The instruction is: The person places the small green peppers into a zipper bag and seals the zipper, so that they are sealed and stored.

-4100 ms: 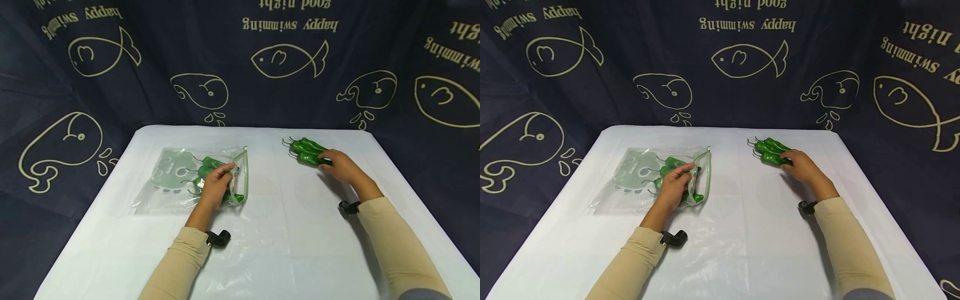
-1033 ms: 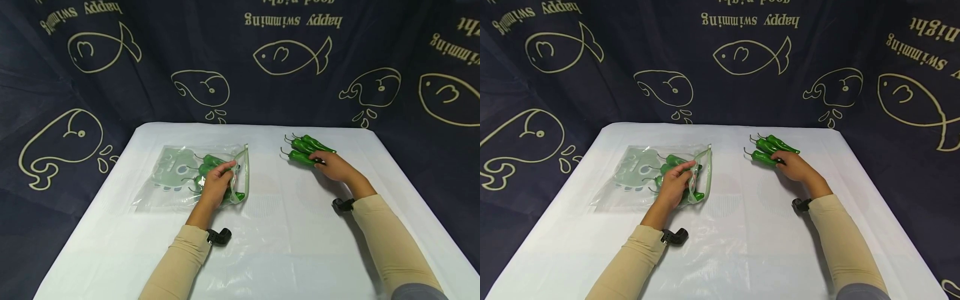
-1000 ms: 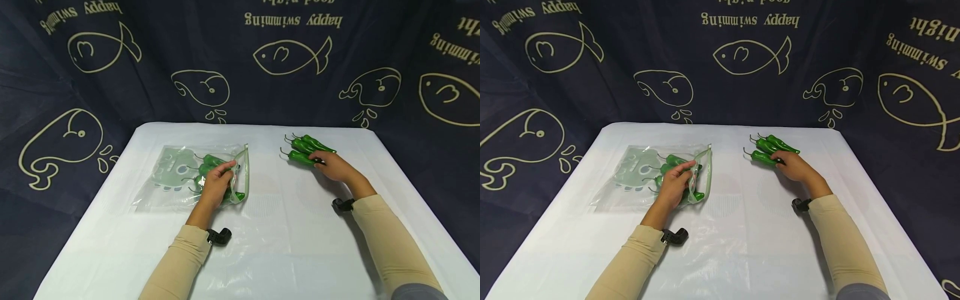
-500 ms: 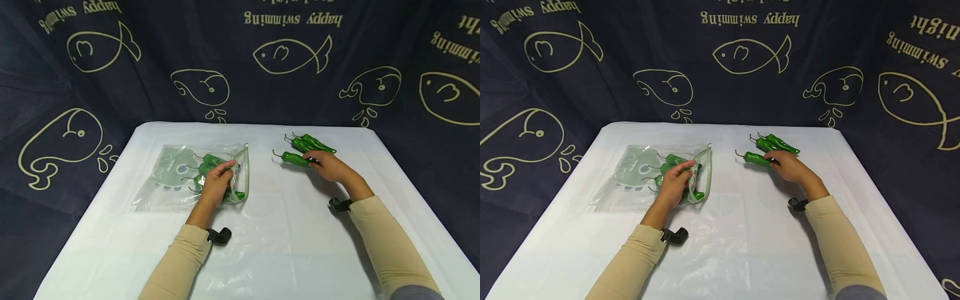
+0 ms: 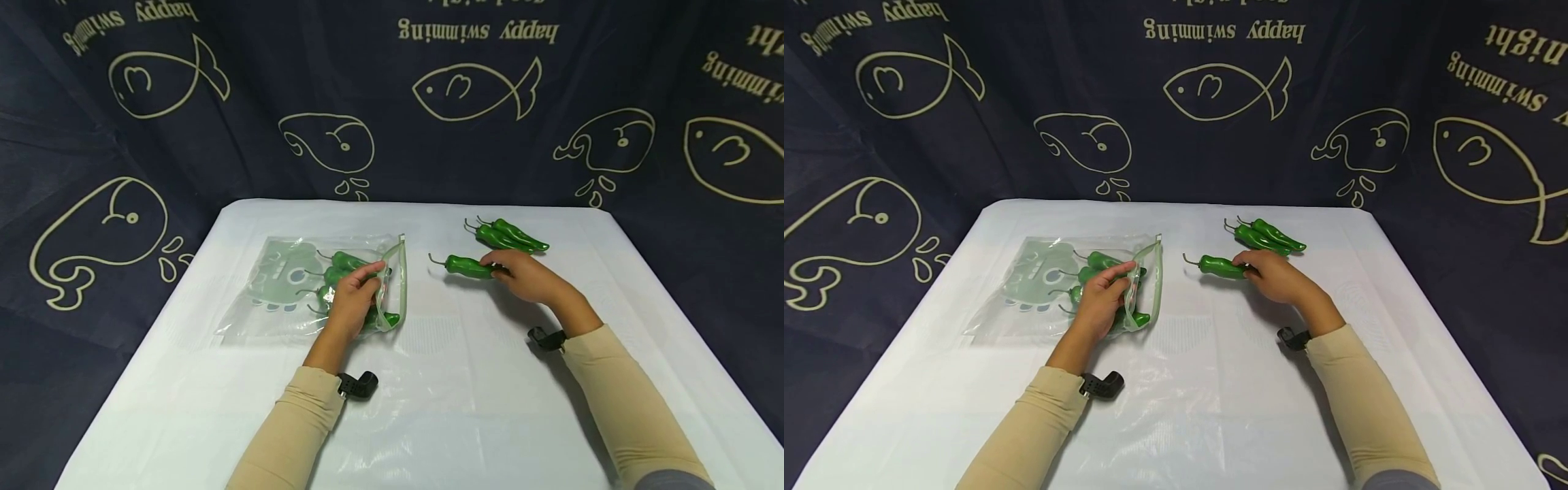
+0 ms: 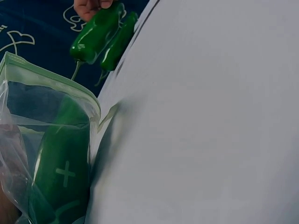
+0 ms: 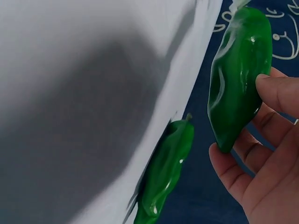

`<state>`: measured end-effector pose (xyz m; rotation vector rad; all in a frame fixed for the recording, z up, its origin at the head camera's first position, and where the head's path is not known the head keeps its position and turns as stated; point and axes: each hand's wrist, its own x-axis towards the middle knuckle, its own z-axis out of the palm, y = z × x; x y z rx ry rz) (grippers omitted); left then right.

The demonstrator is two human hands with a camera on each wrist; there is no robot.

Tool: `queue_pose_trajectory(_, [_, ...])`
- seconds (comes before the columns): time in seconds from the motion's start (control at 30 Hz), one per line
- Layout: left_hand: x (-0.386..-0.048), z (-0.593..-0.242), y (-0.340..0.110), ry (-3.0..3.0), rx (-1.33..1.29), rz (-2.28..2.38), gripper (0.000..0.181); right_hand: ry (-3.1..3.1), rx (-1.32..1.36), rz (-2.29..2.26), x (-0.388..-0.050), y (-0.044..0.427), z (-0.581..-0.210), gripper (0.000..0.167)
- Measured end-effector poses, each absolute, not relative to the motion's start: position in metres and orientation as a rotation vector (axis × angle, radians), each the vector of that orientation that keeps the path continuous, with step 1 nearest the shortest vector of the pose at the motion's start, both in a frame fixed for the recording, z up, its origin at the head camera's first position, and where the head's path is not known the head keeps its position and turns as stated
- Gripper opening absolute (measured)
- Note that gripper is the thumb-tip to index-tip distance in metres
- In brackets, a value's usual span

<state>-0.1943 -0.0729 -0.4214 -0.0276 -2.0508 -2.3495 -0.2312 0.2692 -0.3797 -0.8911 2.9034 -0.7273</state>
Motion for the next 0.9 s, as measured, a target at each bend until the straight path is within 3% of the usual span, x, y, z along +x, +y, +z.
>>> queue_pose_trajectory(0.9, [-0.195, -0.421, -0.073, -2.066, -0.022, -2.352, 0.036, 2.802, -1.072, -0.674, -0.211, 0.226, -0.376, 0.031])
